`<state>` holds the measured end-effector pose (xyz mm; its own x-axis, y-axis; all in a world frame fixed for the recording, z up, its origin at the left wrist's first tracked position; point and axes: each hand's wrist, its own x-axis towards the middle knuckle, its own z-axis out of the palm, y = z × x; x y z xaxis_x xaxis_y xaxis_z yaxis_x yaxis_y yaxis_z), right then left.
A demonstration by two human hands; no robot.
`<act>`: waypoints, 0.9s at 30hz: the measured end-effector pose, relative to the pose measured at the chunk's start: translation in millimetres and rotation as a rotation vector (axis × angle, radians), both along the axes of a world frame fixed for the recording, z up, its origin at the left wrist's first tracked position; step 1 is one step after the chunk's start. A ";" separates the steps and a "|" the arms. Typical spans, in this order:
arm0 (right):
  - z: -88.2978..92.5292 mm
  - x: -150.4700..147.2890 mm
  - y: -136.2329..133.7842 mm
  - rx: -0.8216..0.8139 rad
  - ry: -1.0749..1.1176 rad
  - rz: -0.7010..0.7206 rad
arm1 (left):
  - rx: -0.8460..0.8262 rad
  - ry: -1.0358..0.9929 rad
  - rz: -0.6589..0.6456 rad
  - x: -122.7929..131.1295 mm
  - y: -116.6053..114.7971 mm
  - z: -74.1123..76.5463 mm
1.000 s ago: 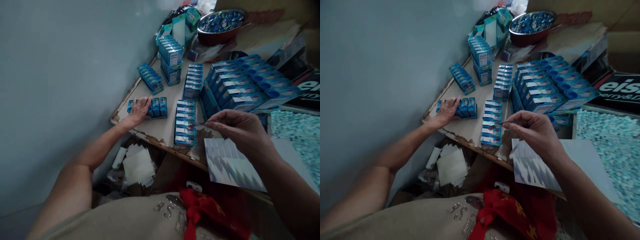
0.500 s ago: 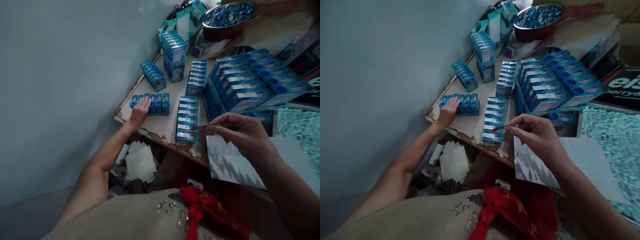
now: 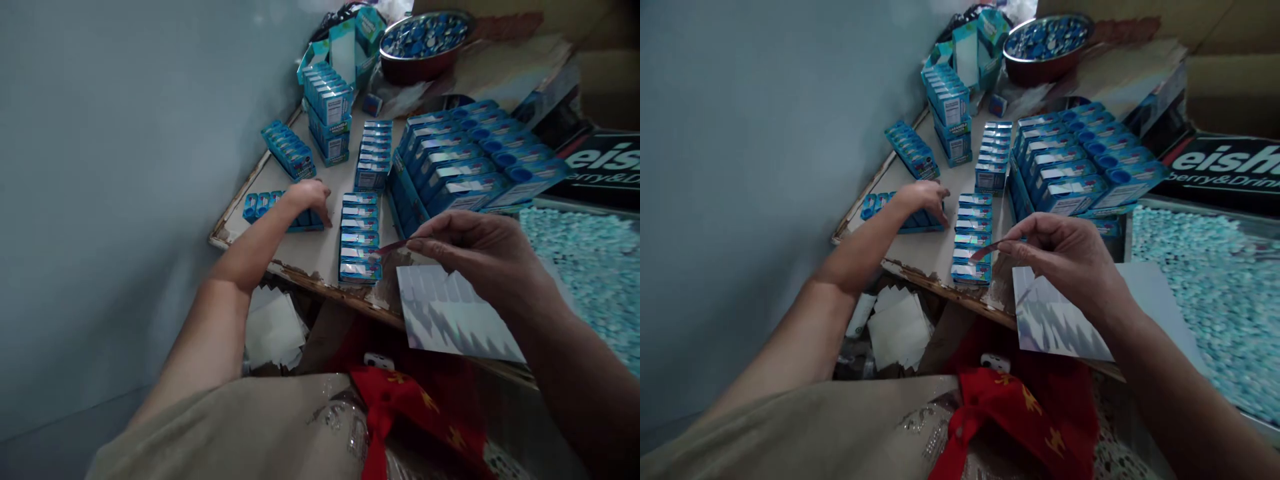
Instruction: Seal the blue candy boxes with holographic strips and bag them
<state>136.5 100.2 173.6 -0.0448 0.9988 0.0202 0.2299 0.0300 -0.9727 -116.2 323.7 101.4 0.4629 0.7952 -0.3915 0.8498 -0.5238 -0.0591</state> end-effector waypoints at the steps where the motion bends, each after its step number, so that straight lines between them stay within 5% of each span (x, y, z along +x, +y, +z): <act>1: 0.5 1.9 -0.9 -0.013 0.004 -0.015 | -0.051 0.029 -0.007 3.8 14.2 0.6; 5: -5.8 12.5 -5.8 -0.088 0.022 -0.070 | -0.084 0.019 -0.023 9.6 25.8 4.1; 14: -3.3 4.4 -9.7 -0.157 0.052 -0.037 | -0.210 -0.158 -0.331 -27.5 -85.6 3.0; 20: 23.8 -48.1 26.3 -0.098 0.173 0.038 | -0.108 -0.211 -0.433 -38.3 -114.2 2.1; 24: 35.2 -102.8 72.8 -0.075 0.180 0.194 | 0.090 -0.573 -0.247 -50.9 -143.3 -5.6; 27: 32.4 -147.3 105.9 -0.111 0.099 0.311 | 0.349 -1.030 0.206 -79.3 -179.1 -21.9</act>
